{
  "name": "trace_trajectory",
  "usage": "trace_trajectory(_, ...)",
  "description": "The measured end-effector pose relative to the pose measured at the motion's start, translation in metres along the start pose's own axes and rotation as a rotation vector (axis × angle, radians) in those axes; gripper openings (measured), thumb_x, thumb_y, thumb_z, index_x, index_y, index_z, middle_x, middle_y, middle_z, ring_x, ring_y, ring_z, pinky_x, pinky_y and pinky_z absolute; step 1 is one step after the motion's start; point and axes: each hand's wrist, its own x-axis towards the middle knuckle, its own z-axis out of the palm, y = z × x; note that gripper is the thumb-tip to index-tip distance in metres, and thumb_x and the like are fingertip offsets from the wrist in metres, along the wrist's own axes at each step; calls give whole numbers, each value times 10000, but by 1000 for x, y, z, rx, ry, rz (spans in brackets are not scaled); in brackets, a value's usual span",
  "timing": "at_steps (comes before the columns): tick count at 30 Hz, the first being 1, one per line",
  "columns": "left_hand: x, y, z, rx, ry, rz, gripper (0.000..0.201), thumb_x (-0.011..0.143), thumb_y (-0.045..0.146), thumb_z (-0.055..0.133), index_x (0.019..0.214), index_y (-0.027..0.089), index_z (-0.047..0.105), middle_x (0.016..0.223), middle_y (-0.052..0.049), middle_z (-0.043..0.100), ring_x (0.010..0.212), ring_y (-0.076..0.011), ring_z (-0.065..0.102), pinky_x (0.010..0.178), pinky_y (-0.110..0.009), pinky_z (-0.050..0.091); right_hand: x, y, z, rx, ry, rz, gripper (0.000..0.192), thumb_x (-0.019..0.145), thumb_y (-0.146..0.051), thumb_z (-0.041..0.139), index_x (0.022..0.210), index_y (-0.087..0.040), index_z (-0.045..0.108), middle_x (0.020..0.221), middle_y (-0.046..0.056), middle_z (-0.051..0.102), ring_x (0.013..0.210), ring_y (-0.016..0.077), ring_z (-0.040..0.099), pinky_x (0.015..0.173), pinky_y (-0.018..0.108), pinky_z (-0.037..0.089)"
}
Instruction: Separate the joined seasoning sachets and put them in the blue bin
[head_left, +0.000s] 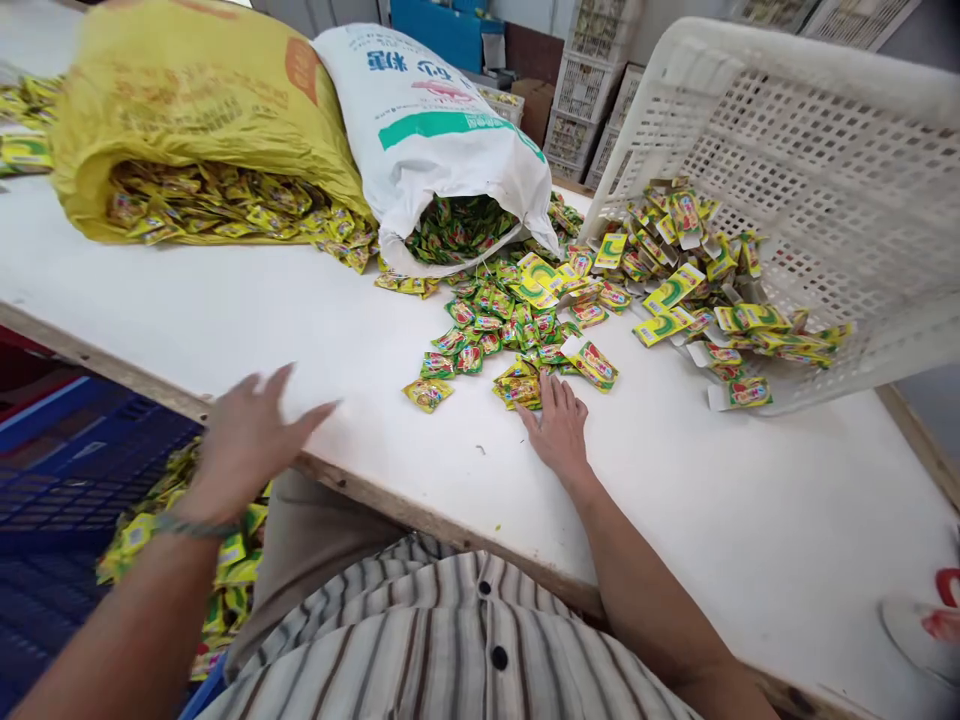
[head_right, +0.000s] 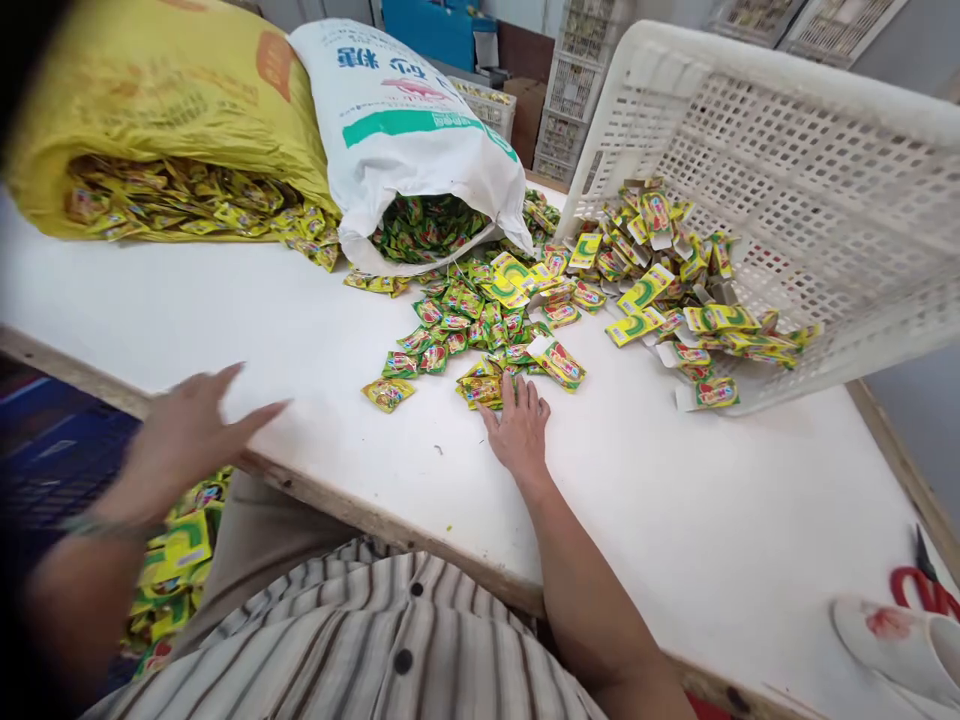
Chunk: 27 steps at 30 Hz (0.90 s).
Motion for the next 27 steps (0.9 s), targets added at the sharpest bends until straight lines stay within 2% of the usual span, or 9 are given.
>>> trace_trajectory(2,10,47,21,10,-105,27,791,843,547,544,1455,86,351,1414,-276,433,1312,-418,401,1029,-489,381,0,1,0,19,40,-11,683,932,-528,442,1497,-178,282,1487,209,387,1359,337,335,1038,521,298)
trace_trajectory(4,14,93,39,-40,-157,134,756,867,521,529,1464,99,337,1441,-271,406,1330,-409,386,1036,-489,374,0,1,-2,23,83,-49,607,929,-497,474,1459,-221,370,1504,189,362,1362,334,323,1028,508,312)
trace_trajectory(7,5,146,62,-119,-190,487,509,880,343,564,1356,175,500,1410,-174,490,1318,-325,423,1083,-446,340,0,-2,-4,12,103,-201,463,931,-433,507,1363,-267,503,1508,129,376,1374,319,292,1035,482,297)
trace_trajectory(9,-6,165,72,-192,-167,619,387,883,247,553,1263,177,580,1367,-148,542,1298,-289,444,1108,-426,319,1,-4,-4,18,91,-300,414,938,-424,503,1312,-252,549,1459,110,450,1356,298,312,1037,451,289)
trace_trajectory(12,-15,172,79,-282,-109,630,318,901,217,515,1199,180,619,1289,-130,599,1229,-268,488,1081,-411,360,4,-4,-3,52,97,-318,396,946,-419,490,1260,-193,571,1308,122,572,1232,264,428,993,394,322)
trace_trajectory(16,-12,162,76,-310,-84,616,237,874,266,577,1071,183,679,1130,-127,660,1102,-281,536,986,-406,438,5,-5,-2,31,111,-230,444,931,-401,518,1281,-130,542,1116,143,623,1032,261,507,884,382,366)
trace_trajectory(22,-12,156,70,-370,-63,638,182,821,286,658,969,191,703,1010,-111,679,1034,-277,567,951,-403,454,3,-6,-4,34,113,-201,287,928,-301,546,1180,-186,620,1222,131,608,1104,253,513,886,367,366)
trace_trajectory(27,-10,152,75,-446,-50,643,188,802,307,681,958,203,697,998,-102,686,1045,-271,577,947,-392,458,2,-8,-5,67,82,-210,282,948,-323,520,1182,-194,611,1164,120,668,1093,229,567,898,365,380)
